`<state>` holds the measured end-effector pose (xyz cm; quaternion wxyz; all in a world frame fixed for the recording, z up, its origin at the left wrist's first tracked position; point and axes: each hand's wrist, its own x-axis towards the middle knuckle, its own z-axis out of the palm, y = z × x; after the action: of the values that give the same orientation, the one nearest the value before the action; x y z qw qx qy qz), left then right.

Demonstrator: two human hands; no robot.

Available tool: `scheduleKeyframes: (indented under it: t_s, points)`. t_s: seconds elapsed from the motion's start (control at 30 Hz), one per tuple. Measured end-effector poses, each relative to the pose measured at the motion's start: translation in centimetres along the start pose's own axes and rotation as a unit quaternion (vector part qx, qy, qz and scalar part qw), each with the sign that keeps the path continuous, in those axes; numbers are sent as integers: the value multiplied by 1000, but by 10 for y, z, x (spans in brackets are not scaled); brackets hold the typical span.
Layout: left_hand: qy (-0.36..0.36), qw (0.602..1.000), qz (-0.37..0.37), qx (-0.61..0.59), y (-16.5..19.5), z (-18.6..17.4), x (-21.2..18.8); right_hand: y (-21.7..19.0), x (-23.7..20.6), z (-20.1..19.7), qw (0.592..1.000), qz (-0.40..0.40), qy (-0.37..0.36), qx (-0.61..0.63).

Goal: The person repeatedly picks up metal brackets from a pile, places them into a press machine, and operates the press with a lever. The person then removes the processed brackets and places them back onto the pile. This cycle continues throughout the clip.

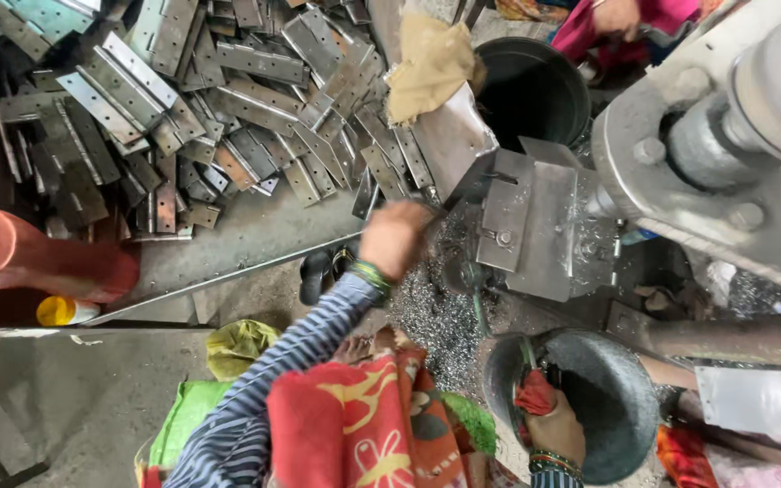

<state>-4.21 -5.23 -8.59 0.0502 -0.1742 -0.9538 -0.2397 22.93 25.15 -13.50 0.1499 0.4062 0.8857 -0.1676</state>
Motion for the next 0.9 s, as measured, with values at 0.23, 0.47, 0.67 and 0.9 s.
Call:
scheduleKeyframes:
  t_s: [0.23,0.47,0.67,0.9]
  points:
    - [33,949,-309,-50,-78,-25,13,-3,3,0,1000,9,-13,-1]
    - [116,953,-245,-133,-109,-52,-4,6,5,3,1000,-16,18,-9]
    - [-39,967,-224,-117,-78,-143,-41,5,6,2,1000,-10,10,-12]
    - [-171,802,-164,-549,2,-50,-55,10,3,3,998,-38,39,25]
